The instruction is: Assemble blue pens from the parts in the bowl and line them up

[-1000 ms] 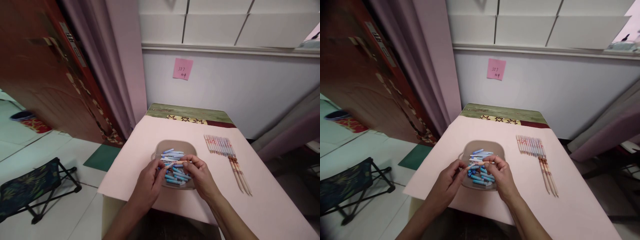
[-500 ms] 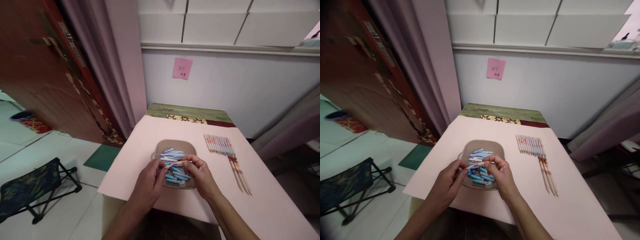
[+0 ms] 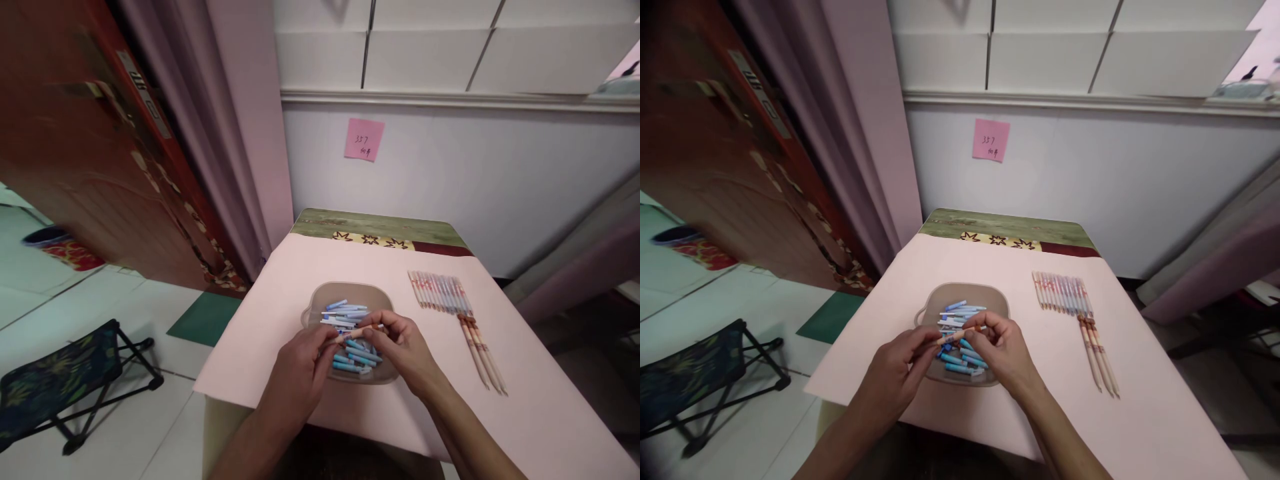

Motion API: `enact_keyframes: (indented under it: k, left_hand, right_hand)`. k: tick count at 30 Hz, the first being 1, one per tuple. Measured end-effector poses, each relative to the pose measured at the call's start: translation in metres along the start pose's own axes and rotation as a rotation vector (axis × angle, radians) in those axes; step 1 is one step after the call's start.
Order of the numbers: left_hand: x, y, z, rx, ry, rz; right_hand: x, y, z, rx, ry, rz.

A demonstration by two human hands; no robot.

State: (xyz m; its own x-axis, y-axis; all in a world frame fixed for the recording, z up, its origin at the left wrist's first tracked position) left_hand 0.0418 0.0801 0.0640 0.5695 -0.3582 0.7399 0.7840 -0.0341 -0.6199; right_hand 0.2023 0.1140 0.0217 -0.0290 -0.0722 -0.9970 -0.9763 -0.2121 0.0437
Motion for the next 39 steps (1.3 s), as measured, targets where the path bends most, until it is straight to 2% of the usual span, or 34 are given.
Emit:
enact_keyframes:
  k: [9,26,39]
  left_hand:
    - [-0.0007,0.0010,0.0009,0.014,0.008,0.023]
    - [0.0002,-0.0032,-0.0052,0.055,0.046,0.061]
    - [0.0069,-0.0019,-0.0035,0.038,0.049,0.058]
  right_hand:
    - [0.0065,-0.0026,-0.0003,0.030,0.021,0.011]
    - [-0.0012,0.0004,-0.0048,-0.001,0.011,-0.070]
    - [-0.0025,0.0044,-0.0060,-0.004,0.006,-0.047]
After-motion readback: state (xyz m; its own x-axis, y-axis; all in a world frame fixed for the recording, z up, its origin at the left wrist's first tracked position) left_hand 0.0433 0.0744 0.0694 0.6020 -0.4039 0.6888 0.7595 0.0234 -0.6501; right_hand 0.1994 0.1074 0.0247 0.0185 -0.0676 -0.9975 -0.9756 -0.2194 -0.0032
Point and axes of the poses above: each hand's wrist, its own z-axis towards the middle knuckle, its own y-axis out of the palm, x = y × z, the point moved 7 cm from there along z, towards the middle knuckle, and after that the axes turned 2 degrees about -z, right-handed, at the moved point
